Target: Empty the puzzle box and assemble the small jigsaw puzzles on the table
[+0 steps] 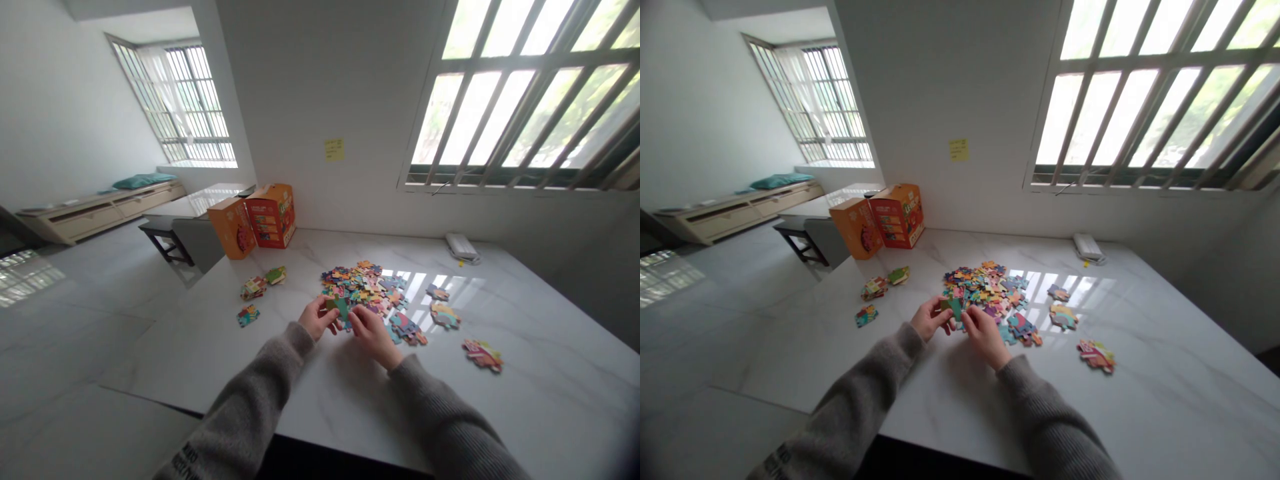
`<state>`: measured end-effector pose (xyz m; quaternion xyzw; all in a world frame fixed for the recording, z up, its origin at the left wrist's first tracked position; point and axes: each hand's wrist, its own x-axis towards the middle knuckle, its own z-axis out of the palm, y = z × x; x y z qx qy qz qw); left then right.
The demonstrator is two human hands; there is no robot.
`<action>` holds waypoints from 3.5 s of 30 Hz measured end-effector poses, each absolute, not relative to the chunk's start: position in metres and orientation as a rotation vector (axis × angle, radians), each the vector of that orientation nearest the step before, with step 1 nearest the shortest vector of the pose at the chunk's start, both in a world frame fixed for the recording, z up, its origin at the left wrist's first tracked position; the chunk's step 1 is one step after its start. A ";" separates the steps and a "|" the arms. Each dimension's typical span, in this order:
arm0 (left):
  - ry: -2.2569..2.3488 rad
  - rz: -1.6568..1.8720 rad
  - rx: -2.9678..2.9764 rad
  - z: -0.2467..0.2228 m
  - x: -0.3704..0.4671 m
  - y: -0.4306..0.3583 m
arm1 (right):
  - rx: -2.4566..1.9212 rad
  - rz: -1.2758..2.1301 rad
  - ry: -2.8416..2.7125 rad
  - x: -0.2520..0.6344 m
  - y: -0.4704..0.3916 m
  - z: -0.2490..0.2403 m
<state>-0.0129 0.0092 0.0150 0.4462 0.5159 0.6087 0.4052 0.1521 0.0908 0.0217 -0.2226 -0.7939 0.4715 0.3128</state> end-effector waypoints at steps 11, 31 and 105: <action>1.790 1.144 2.194 0.013 -0.033 -0.008 | -0.656 1.110 -2.146 0.160 0.110 0.018; 2.861 0.339 1.500 0.082 -0.192 0.027 | -0.682 0.934 -2.156 0.168 0.122 0.029; 1.276 1.732 1.138 0.022 0.008 0.049 | -0.347 0.742 -2.221 0.188 0.130 0.034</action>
